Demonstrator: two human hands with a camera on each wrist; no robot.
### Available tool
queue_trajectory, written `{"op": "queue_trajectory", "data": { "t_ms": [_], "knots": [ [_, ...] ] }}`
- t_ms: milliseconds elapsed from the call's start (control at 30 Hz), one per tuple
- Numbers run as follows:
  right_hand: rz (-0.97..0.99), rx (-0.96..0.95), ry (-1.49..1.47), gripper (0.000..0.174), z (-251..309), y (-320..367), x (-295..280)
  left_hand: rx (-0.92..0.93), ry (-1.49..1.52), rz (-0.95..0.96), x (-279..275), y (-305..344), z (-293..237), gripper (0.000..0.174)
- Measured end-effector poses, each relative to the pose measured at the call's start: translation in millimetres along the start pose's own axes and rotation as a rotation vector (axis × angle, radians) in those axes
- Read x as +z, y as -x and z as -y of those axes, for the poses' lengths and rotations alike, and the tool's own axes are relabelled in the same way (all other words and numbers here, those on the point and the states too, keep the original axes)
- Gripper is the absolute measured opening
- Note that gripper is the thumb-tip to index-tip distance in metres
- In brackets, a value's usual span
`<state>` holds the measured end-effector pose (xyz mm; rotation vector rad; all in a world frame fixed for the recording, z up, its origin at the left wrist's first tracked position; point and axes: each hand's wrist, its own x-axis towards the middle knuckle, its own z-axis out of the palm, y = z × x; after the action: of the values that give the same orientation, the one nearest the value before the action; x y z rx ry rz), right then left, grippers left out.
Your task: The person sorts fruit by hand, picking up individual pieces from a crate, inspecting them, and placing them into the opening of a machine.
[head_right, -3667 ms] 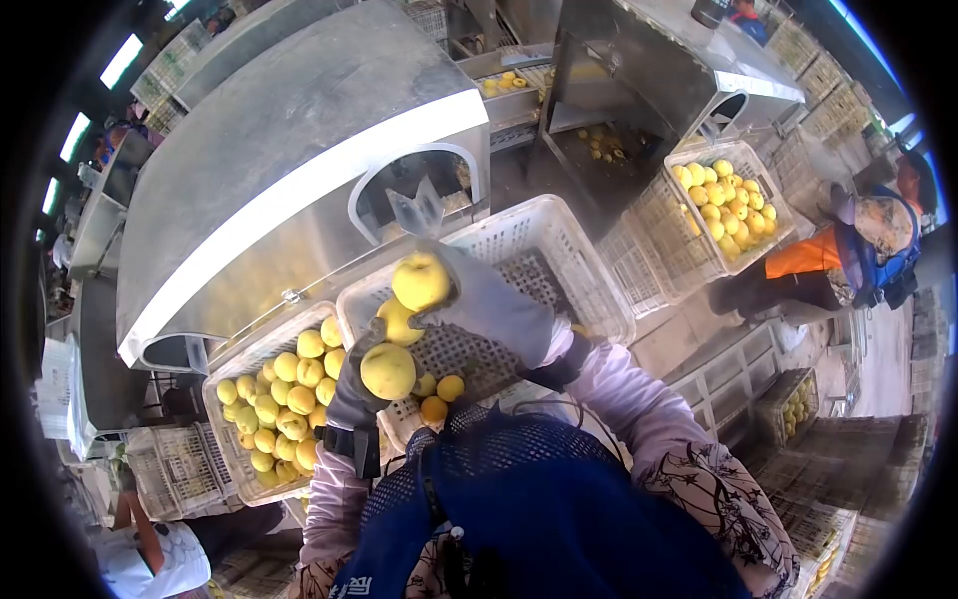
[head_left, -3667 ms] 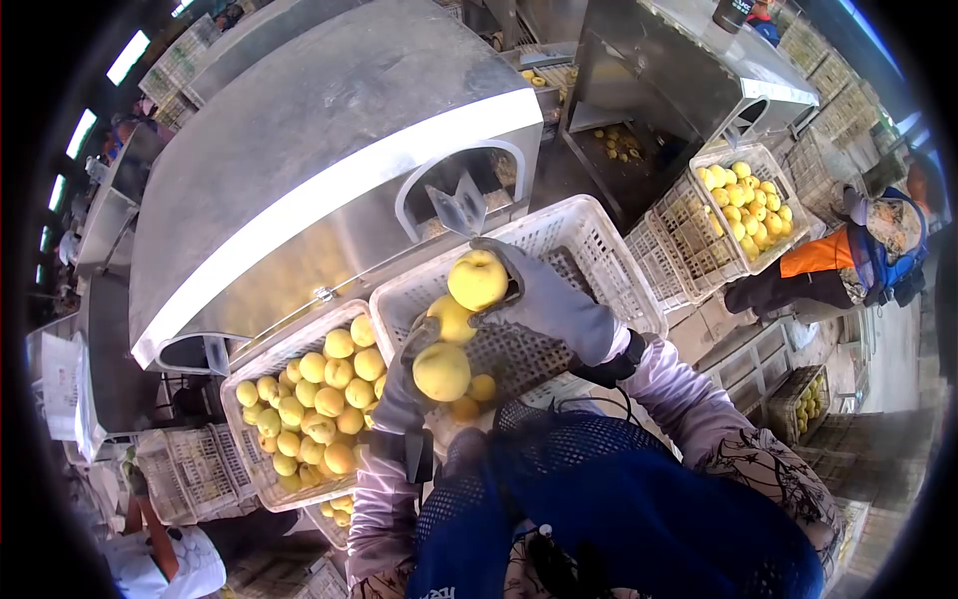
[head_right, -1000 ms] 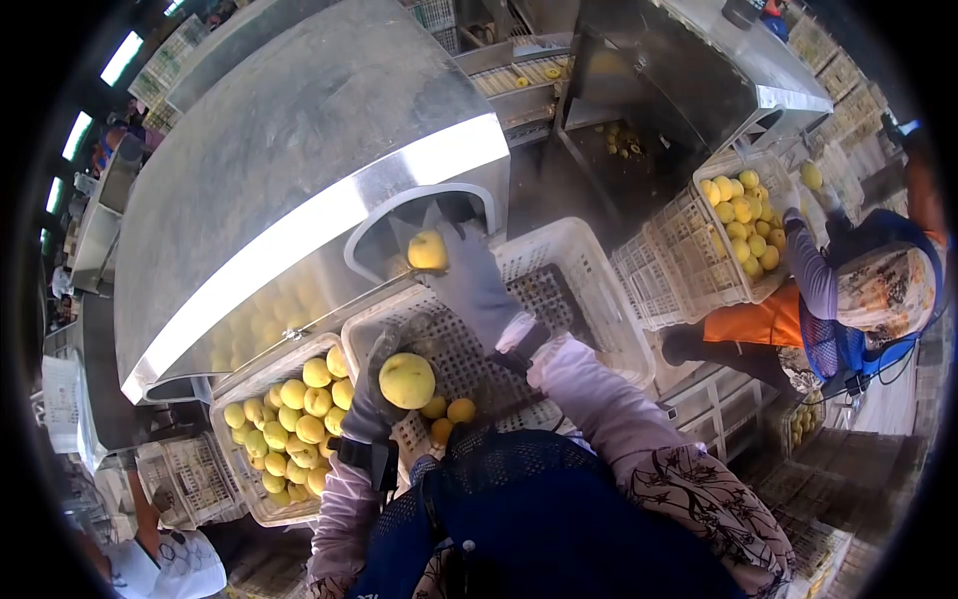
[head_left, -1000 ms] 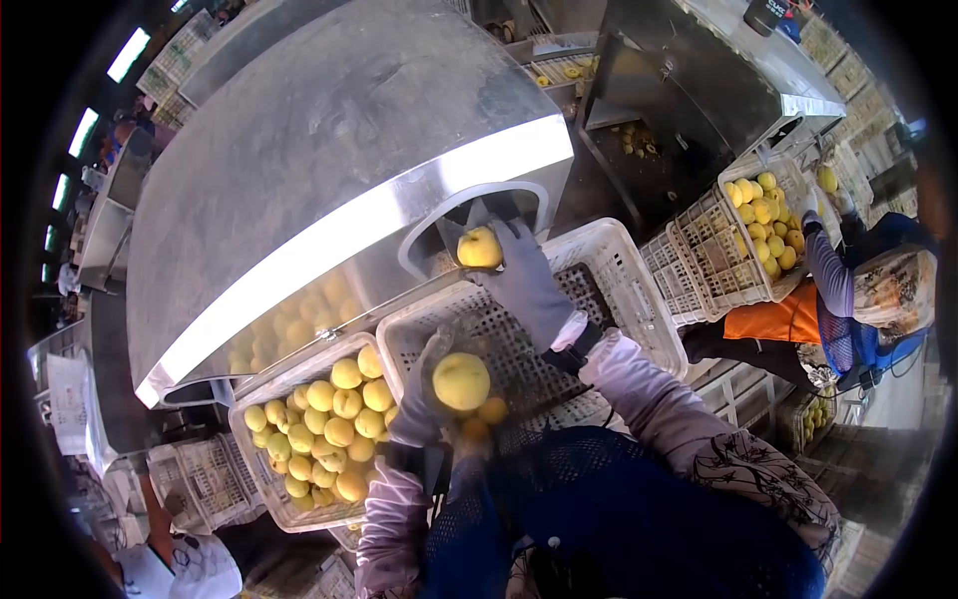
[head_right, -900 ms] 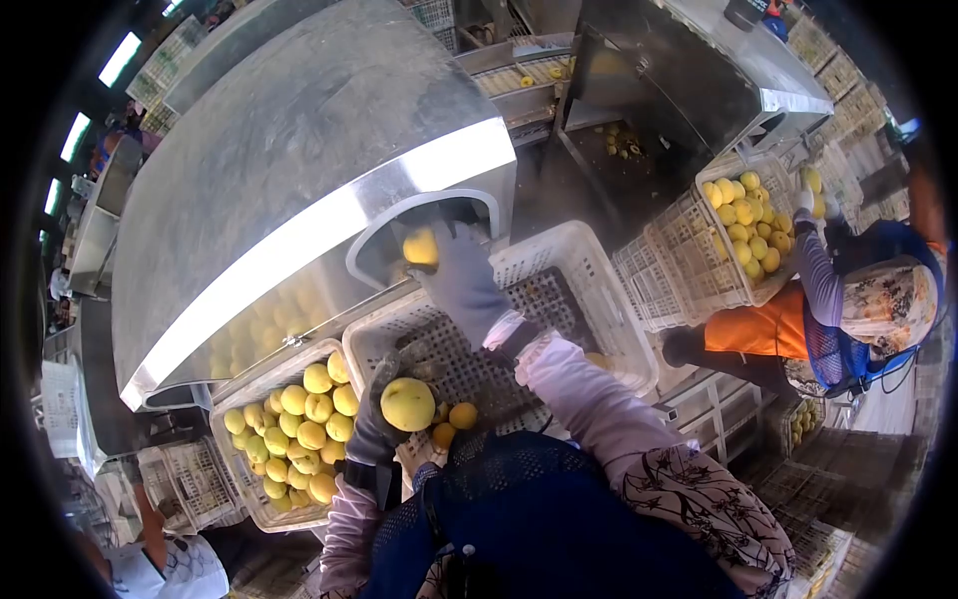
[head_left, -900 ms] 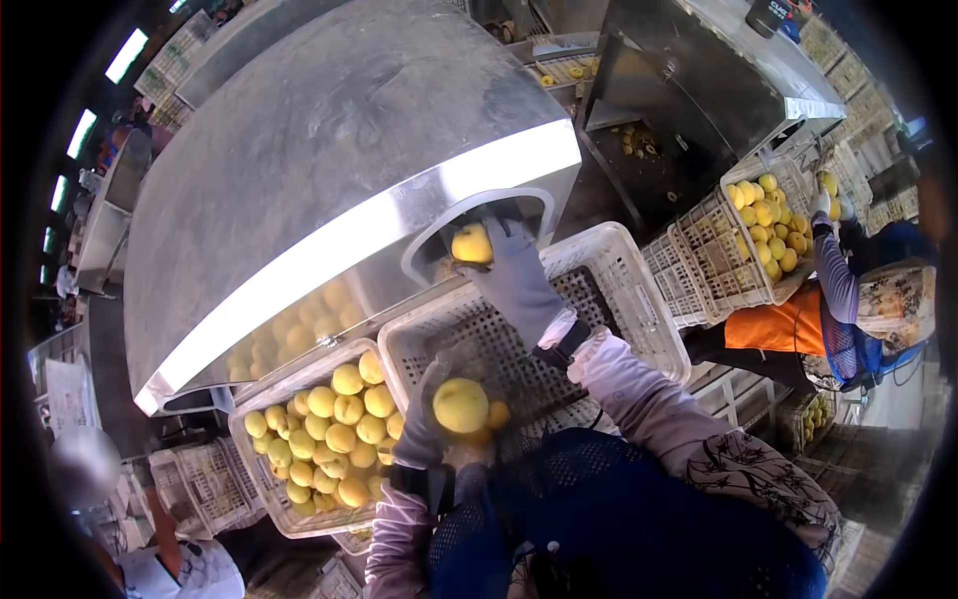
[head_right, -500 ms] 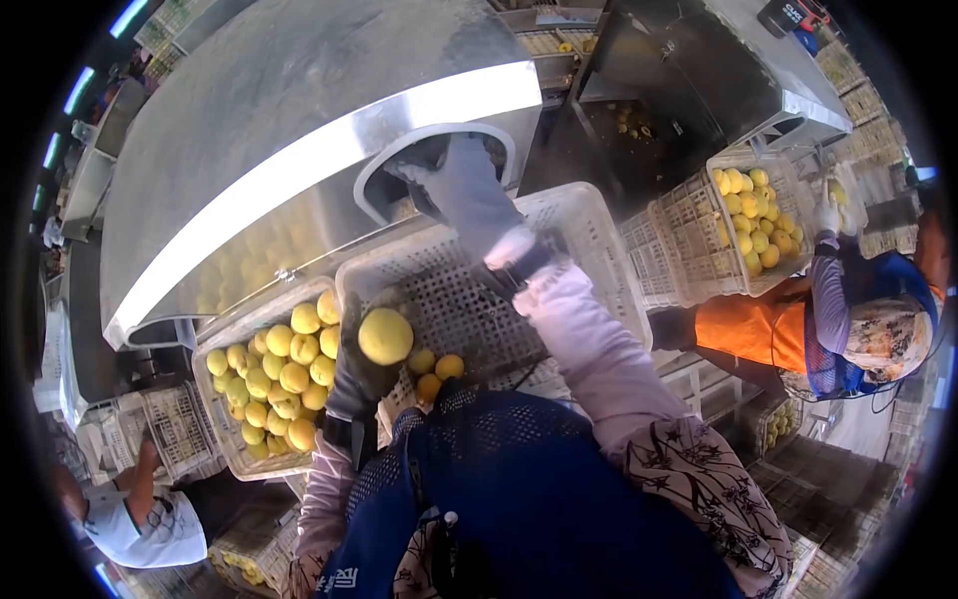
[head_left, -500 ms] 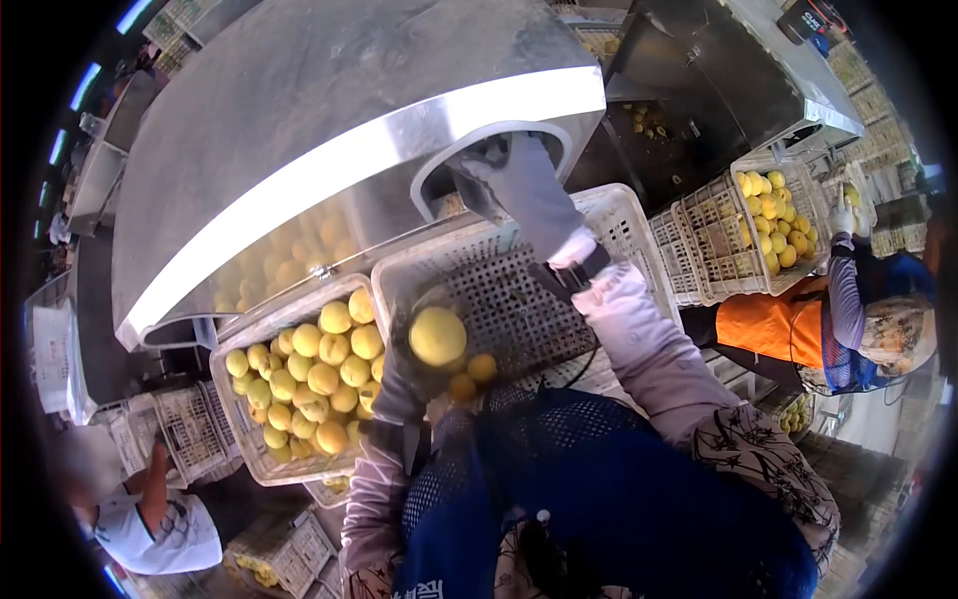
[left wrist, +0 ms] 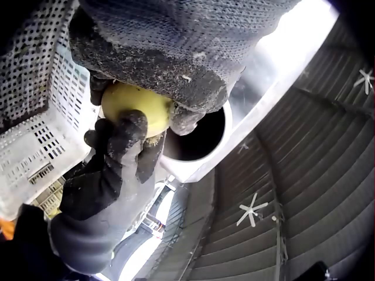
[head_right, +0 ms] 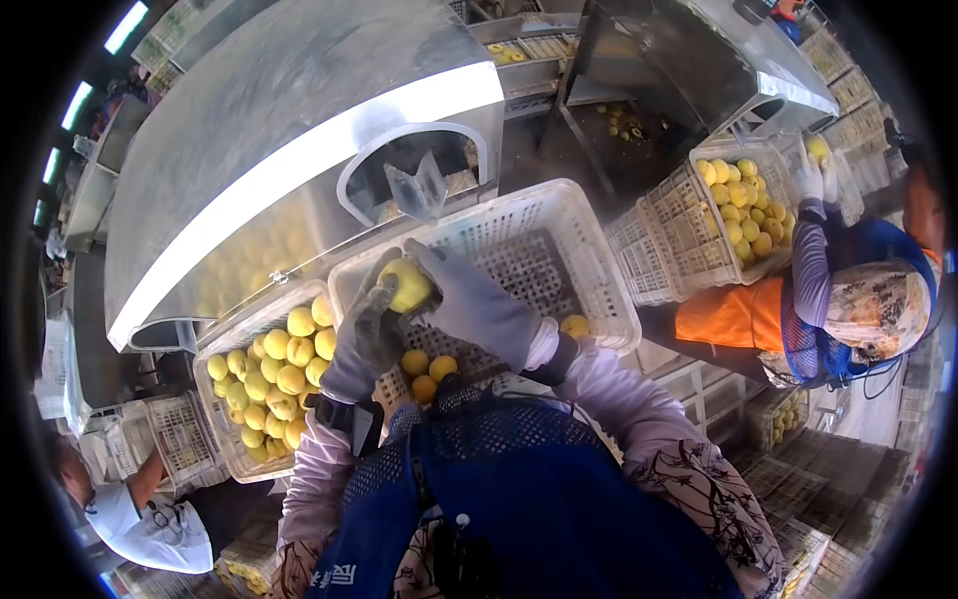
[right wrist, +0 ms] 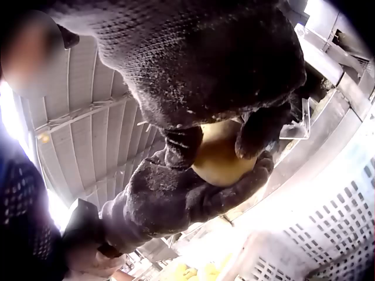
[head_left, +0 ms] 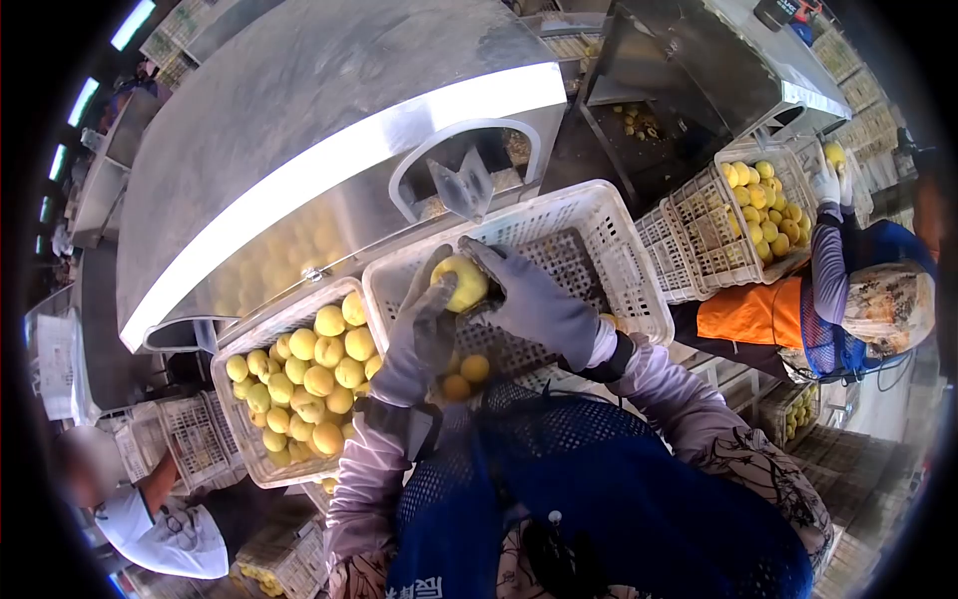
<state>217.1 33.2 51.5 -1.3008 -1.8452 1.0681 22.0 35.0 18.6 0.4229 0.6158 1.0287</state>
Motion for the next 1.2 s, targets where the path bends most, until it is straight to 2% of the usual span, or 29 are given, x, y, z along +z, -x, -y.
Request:
{"op": "queue_trajectory", "data": {
  "t_ms": [33, 100, 167, 200, 233, 300, 333, 367, 433, 467, 500, 567, 633, 667, 700, 733, 767, 800, 833, 900, 933, 1000, 1033, 1100, 1133, 1167, 1200],
  "knots": [
    [0.032, -0.030, -0.003, 0.078, -4, 1, -4, -0.001, -0.003, 0.003, 4, 0, 1, 0.053],
    [0.065, -0.060, -0.006, 0.077, -12, -2, -17, 0.102, -0.334, 0.009, 8, 0, 2, 0.048],
    [0.262, 0.120, -0.575, 0.075, -24, -11, -36, 0.171, -0.365, 0.043, 6, -1, 6, 0.051],
    [0.318, 0.126, -0.628, 0.075, -28, -13, -42, 0.238, -0.397, 0.076, 3, -2, 8, 0.054],
    [0.318, 0.127, -0.629, 0.075, -29, -12, -39, 0.237, -0.397, 0.076, -2, -5, 9, 0.054],
    [0.253, 0.035, -0.228, 0.075, -26, -11, -28, 0.139, -0.192, 0.272, -3, -14, 4, 0.064],
    [0.158, -0.084, -0.081, 0.081, -28, -9, -17, 0.113, -0.194, -0.037, 9, -14, 14, 0.077],
    [0.159, -0.085, -0.082, 0.081, -22, -8, -14, 0.115, -0.194, -0.038, 13, -15, 9, 0.077],
    [0.056, -0.094, 0.021, 0.080, -8, -10, -13, -0.105, -0.037, -0.001, 15, -24, -1, 0.064],
    [0.016, -0.084, -0.035, 0.074, -7, -12, -10, -0.102, -0.037, -0.003, 10, -30, -2, 0.064],
    [0.018, -0.087, -0.035, 0.074, -7, -15, -9, -0.062, -0.159, -0.022, 0, -40, 0, 0.064],
    [-0.145, -0.237, -0.076, 0.071, -4, -22, -8, 0.019, -0.402, -0.057, -25, -61, 9, 0.078],
    [-0.089, -0.191, -0.106, 0.072, -5, -33, -13, 0.099, -0.644, -0.089, -39, -76, 12, 0.101],
    [-0.034, -0.142, -0.138, 0.074, -6, -40, -15, 0.101, -0.642, -0.084, -33, -73, 8, 0.101],
    [-0.038, -0.143, -0.133, 0.074, -9, -47, -15, 0.382, -0.979, -0.034, -20, -63, 3, 0.094],
    [-0.129, -0.108, -0.079, 0.073, -13, -54, -14, 0.673, -1.305, 0.019, -13, -55, 3, 0.087],
    [-0.219, -0.073, -0.024, 0.072, -19, -63, -12, 0.679, -1.299, 0.022, -15, -56, 9, 0.087],
    [-0.281, 0.002, 0.110, 0.067, -31, -73, -8, 0.408, -0.900, -0.090, -19, -57, 19, 0.062],
    [-0.286, 0.007, 0.117, 0.067, -41, -82, -7, 0.134, -0.500, -0.187, -26, -55, 27, 0.077],
    [-0.307, -0.024, 0.247, 0.063, -54, -103, -4, -0.127, -0.323, -0.116, -54, -30, 35, 0.078],
    [-0.409, -0.067, 0.352, 0.061, -56, -109, 1, -0.125, -0.319, -0.113, -77, -16, 51, 0.078],
    [-0.396, -0.018, 0.379, 0.060, -63, -125, 5, -0.074, -0.393, -0.221, -126, 13, 85, 0.065],
    [-0.385, 0.028, 0.404, 0.059, -65, -136, 5, -0.073, -0.389, -0.221, -136, 21, 84, 0.065],
    [-0.427, 0.044, 0.369, 0.054, -54, -149, 2, 0.345, -1.889, 0.308, -156, 40, 85, 0.044],
    [-0.436, 0.099, 0.253, 0.052, -45, -151, -2, 0.068, -0.964, 0.052, -163, 50, 106, 0.033],
    [-0.444, 0.155, 0.137, 0.050, -42, -155, -6, 0.061, -0.957, 0.047, -161, 49, 104, 0.033],
    [-0.413, 0.121, 0.182, 0.050, -48, -161, -9, -0.146, -0.721, -0.082, -157, 44, 94, 0.036]
  ]
}}
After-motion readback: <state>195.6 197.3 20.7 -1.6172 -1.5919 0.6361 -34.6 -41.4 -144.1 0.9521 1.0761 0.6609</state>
